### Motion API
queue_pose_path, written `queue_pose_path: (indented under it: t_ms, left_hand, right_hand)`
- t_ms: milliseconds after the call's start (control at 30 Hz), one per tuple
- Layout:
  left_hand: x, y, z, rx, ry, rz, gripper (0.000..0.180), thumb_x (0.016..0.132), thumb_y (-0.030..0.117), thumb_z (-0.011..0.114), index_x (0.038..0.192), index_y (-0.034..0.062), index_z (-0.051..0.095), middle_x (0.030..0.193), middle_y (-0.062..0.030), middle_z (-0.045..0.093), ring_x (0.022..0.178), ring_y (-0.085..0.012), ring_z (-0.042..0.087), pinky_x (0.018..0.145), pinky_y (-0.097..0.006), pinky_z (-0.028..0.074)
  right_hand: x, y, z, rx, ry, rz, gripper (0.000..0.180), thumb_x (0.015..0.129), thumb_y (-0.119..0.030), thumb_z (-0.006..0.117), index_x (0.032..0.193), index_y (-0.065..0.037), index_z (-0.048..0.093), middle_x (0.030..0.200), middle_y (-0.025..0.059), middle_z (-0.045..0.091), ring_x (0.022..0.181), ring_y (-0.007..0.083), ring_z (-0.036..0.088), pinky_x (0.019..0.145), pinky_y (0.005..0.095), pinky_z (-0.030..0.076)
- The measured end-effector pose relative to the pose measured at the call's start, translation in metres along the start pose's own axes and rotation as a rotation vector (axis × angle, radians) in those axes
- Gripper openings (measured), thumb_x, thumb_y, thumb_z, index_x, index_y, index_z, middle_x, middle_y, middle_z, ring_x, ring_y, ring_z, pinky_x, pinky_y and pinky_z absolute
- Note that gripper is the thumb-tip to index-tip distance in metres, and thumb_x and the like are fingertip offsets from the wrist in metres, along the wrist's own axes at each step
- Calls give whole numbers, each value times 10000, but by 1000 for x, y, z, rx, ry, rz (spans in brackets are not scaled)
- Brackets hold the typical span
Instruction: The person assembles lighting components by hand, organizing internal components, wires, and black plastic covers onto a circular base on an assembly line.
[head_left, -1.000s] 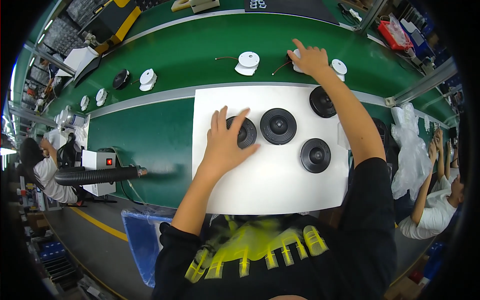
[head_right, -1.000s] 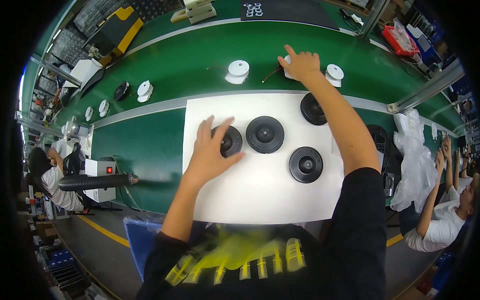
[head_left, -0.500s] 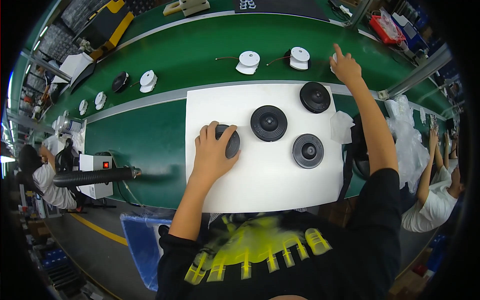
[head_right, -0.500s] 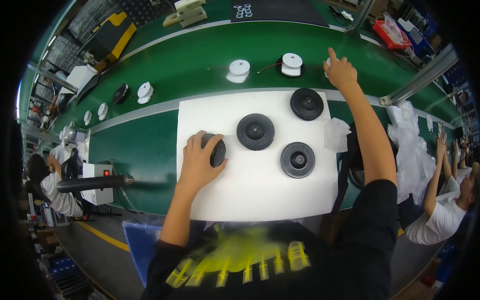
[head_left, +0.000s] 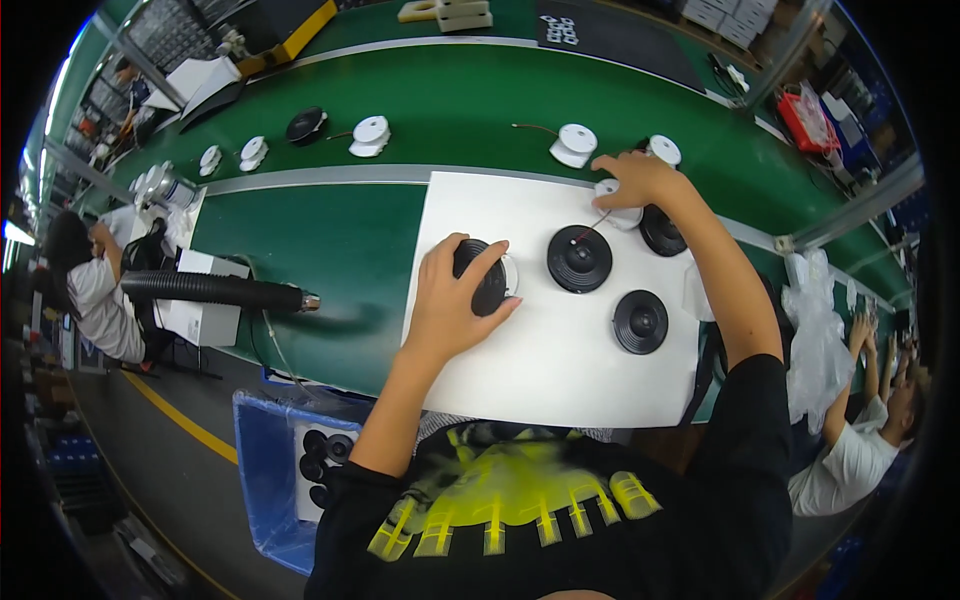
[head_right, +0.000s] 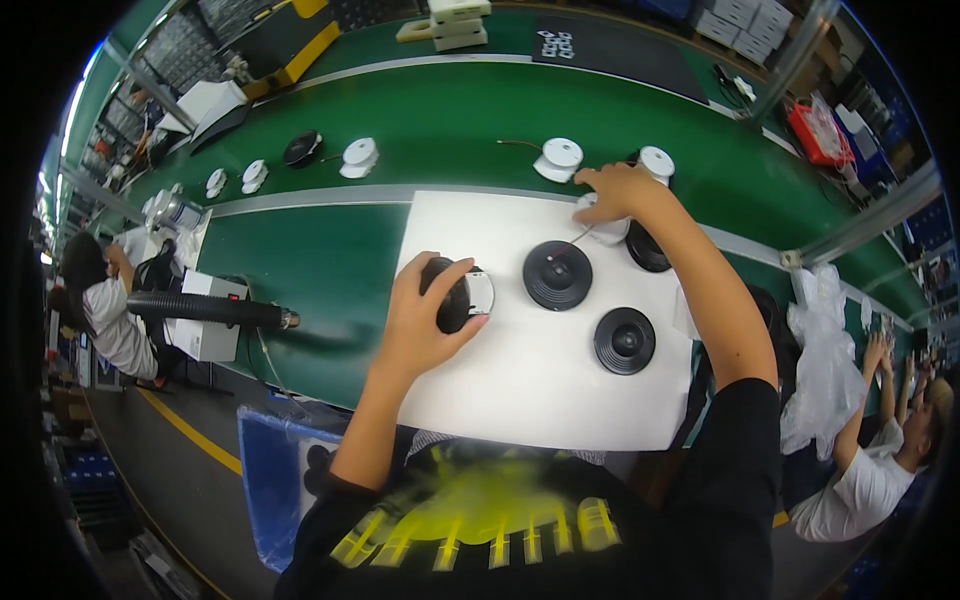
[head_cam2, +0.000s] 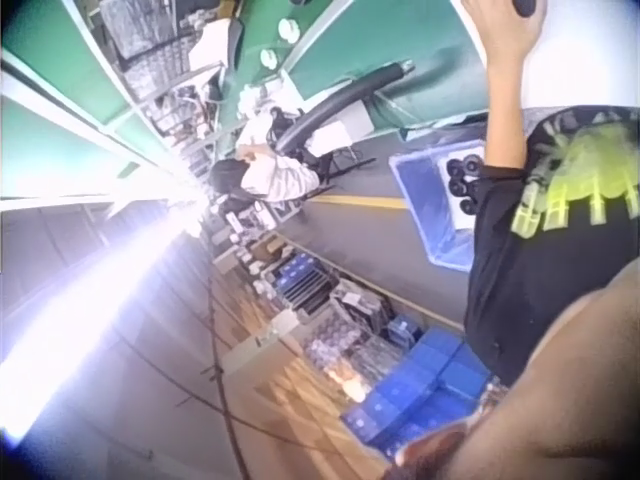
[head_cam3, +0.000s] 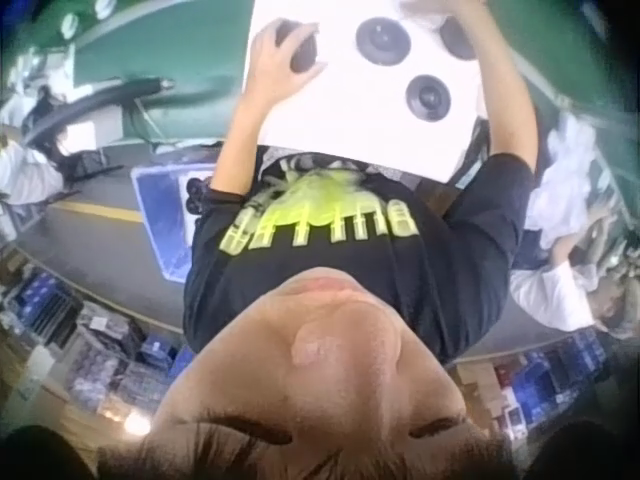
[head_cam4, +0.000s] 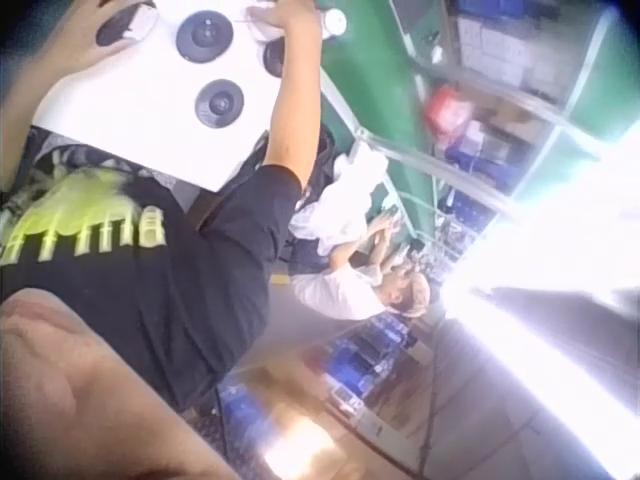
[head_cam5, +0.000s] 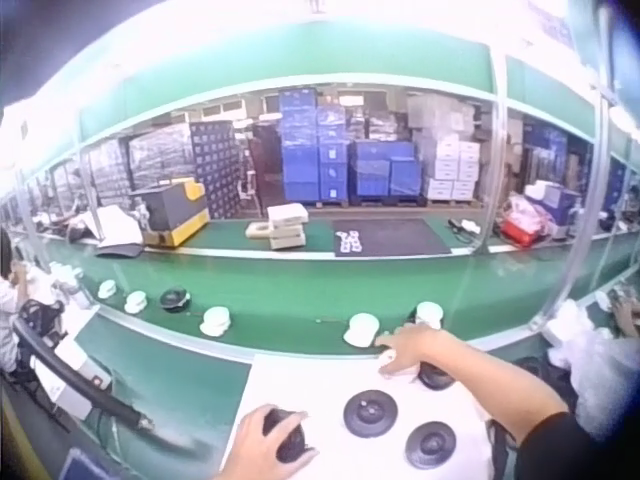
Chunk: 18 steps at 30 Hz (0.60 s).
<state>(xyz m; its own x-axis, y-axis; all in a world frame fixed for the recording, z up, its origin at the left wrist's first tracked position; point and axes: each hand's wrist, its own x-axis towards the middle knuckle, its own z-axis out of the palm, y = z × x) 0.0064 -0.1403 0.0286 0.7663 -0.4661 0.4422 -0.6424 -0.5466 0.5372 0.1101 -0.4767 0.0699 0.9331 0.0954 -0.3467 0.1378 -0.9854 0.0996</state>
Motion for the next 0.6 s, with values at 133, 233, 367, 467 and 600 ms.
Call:
queue_pose_path:
  t_ms: [133, 233, 367, 467, 600]
  left_hand:
    - [-44, -9, -11, -1234, 314, -509, 618, 900, 501, 561, 1388, 141, 446, 1277, -220, 539, 1107, -359, 569, 865, -414, 492]
    - [-64, -24, -30, -2327, 421, -747, 659, 941, 662, 364, 1419, 216, 451, 1412, -280, 429, 1268, -451, 445, 915, -497, 468]
    - [-65, -52, -46, -2465, 584, -642, 626, 937, 627, 405, 1384, 199, 503, 1411, -264, 425, 1311, -429, 388, 942, -486, 454]
    - [-63, -76, -65, -2464, 634, -510, 623, 941, 597, 413, 1375, 160, 505, 1385, -225, 476, 1313, -419, 402, 974, -506, 431]
    - [-70, -81, -89, -2297, 609, -565, 685, 938, 599, 394, 1386, 87, 476, 1431, -189, 447, 1371, -411, 347, 1006, -551, 386]
  right_hand:
    - [59, -22, -7, 58, 289, 170, 616, 938, -583, 446, 1389, -163, 458, 1179, 201, 643, 1072, 369, 639, 902, 489, 497]
    - [88, -47, -13, -12, 237, 354, 630, 986, -582, 337, 1337, -90, 515, 1189, 182, 650, 1070, 355, 655, 873, 462, 529]
    - [131, 5, 39, -222, 224, 237, 494, 1001, -409, 443, 1303, -26, 516, 1237, 204, 612, 1084, 408, 622, 880, 466, 533]
    - [133, 0, 47, -18, 386, 327, 475, 999, -358, 438, 1357, -47, 449, 1175, 215, 623, 994, 369, 651, 826, 444, 539]
    - [80, -91, 4, 1057, 410, -166, 479, 1018, -436, 333, 1362, -134, 474, 1098, 95, 613, 941, 228, 611, 796, 374, 520]
